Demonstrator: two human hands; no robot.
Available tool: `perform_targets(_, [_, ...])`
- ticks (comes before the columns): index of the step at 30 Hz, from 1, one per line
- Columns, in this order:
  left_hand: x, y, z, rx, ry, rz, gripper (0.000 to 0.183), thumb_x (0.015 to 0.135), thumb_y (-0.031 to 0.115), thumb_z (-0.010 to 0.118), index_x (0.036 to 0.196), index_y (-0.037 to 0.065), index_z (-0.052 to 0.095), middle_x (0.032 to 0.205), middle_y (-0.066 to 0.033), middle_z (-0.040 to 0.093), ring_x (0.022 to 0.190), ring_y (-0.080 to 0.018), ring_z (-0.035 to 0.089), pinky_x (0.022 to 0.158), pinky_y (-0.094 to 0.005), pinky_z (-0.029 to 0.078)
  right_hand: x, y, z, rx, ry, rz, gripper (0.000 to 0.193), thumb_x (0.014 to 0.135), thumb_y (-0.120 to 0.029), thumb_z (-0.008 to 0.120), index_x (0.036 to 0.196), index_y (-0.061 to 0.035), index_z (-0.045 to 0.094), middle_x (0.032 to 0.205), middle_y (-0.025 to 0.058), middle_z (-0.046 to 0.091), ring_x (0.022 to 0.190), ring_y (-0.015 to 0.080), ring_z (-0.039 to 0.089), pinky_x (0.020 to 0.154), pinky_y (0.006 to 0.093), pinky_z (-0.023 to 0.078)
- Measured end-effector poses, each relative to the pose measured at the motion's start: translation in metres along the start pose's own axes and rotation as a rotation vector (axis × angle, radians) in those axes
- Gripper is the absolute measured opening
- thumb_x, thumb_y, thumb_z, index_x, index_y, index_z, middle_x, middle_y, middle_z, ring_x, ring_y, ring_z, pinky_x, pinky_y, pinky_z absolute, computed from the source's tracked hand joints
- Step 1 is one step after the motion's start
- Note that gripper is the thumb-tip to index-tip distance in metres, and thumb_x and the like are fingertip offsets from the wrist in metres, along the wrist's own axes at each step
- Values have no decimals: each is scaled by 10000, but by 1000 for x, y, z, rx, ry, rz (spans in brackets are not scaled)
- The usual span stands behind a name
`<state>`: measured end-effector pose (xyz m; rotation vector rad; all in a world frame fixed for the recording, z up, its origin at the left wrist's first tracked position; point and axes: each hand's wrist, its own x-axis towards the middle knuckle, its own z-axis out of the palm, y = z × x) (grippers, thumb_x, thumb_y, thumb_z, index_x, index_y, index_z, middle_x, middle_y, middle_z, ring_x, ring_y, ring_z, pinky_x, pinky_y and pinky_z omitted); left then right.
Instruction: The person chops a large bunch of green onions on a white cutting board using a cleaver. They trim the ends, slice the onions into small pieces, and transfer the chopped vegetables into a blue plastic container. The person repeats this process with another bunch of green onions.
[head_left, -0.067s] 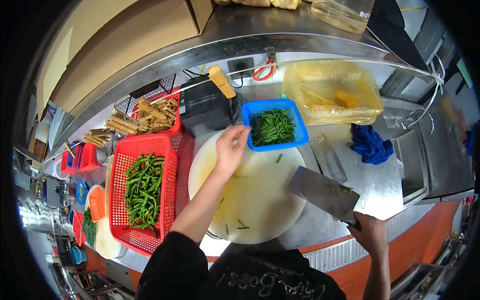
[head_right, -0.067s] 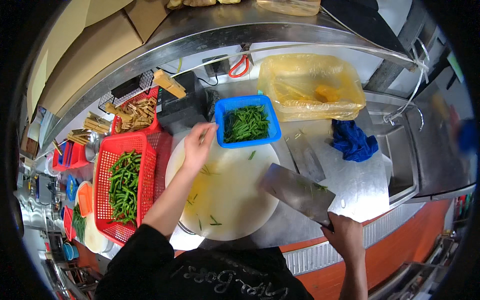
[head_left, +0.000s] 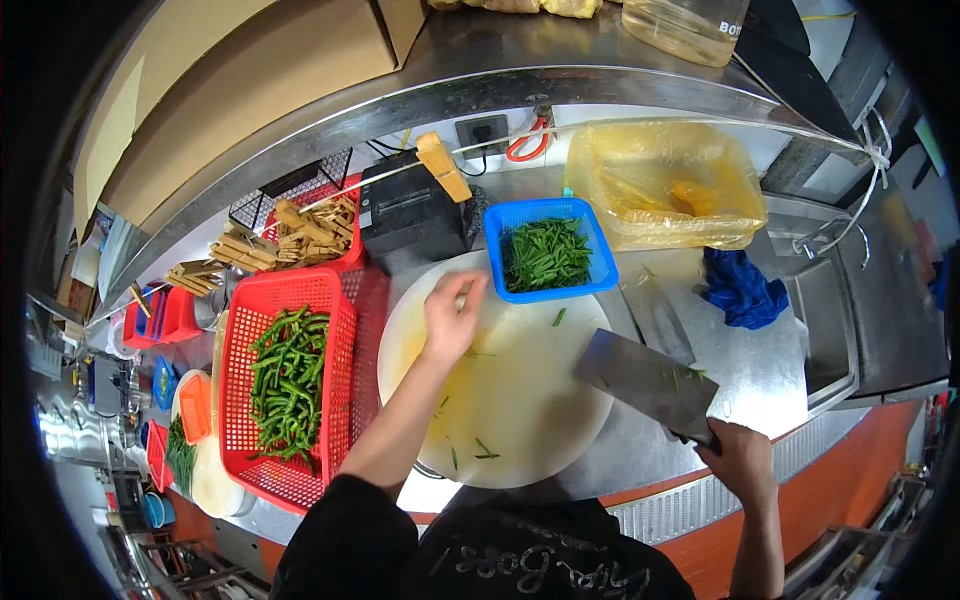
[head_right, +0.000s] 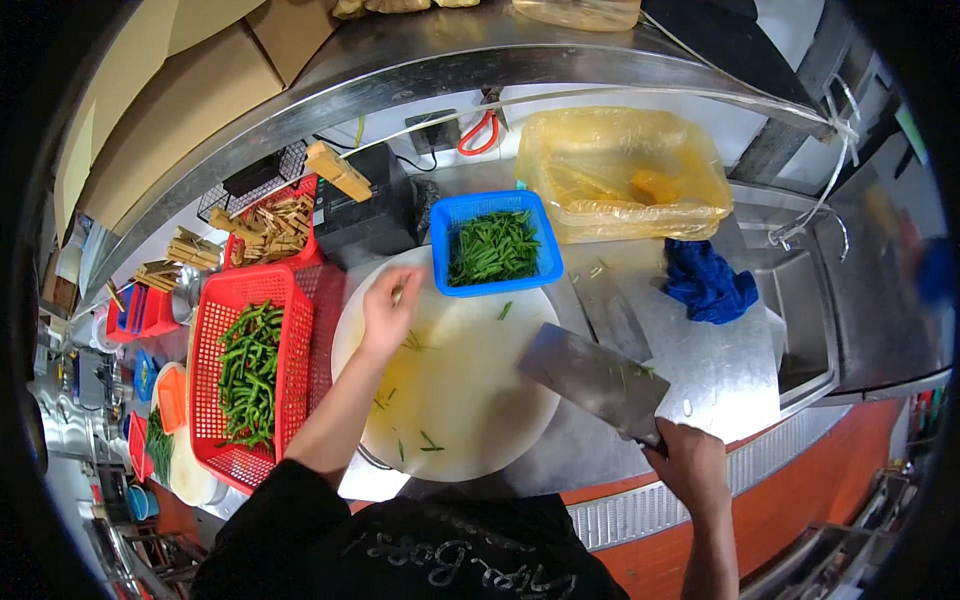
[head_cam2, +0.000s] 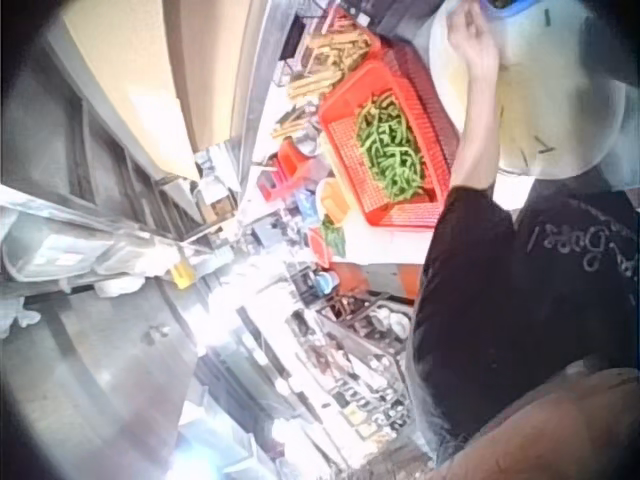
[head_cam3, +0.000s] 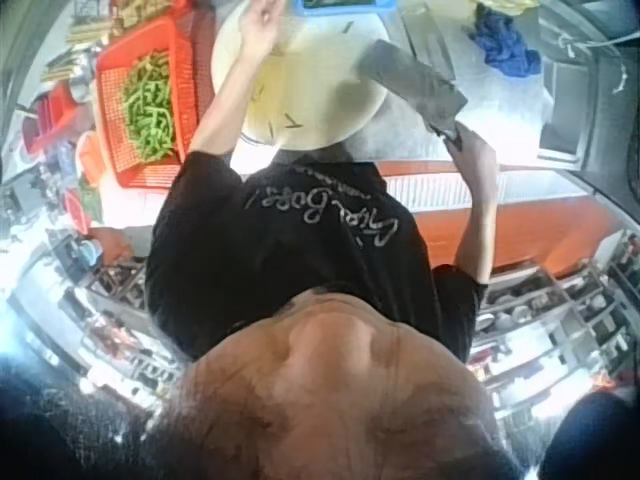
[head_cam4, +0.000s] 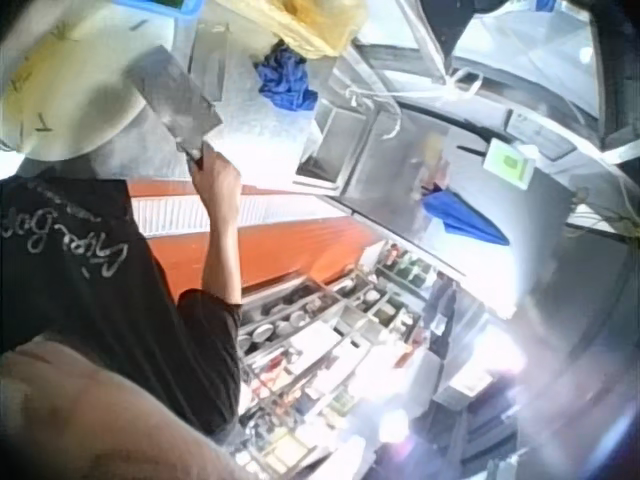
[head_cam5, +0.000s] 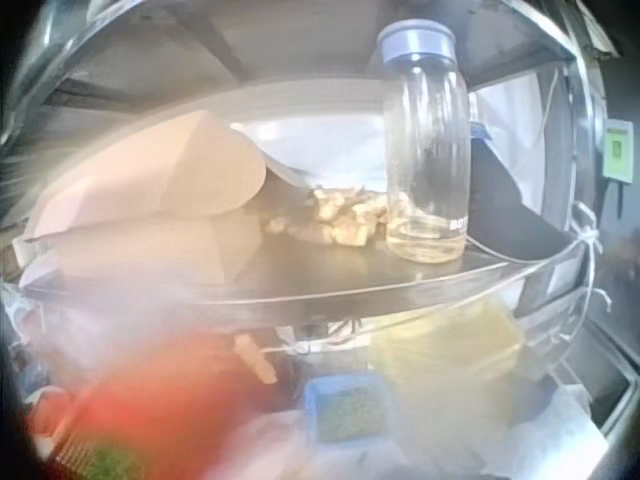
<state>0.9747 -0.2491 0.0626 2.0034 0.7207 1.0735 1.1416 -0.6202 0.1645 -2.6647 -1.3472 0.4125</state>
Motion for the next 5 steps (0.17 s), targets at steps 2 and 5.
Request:
perform_targets(2, [-38, -35, -22, 186, -22, -42, 94, 816, 37, 612, 906, 29, 637, 875, -127, 630, 785, -228, 628, 703, -313, 508, 22, 6, 3, 56, -9, -67, 209, 691, -194, 707, 818, -80, 586, 688, 102, 624, 633, 284, 613, 576, 384, 478])
perform_targets(5, [-72, -60, -36, 263, 42, -76, 106, 833, 40, 588, 923, 41, 645, 910, -132, 633, 881, -234, 613, 798, -328, 487, 60, 5, 8, -1, -31, -204, 240, 700, -214, 707, 842, -70, 578, 725, 103, 631, 663, 278, 619, 586, 368, 481])
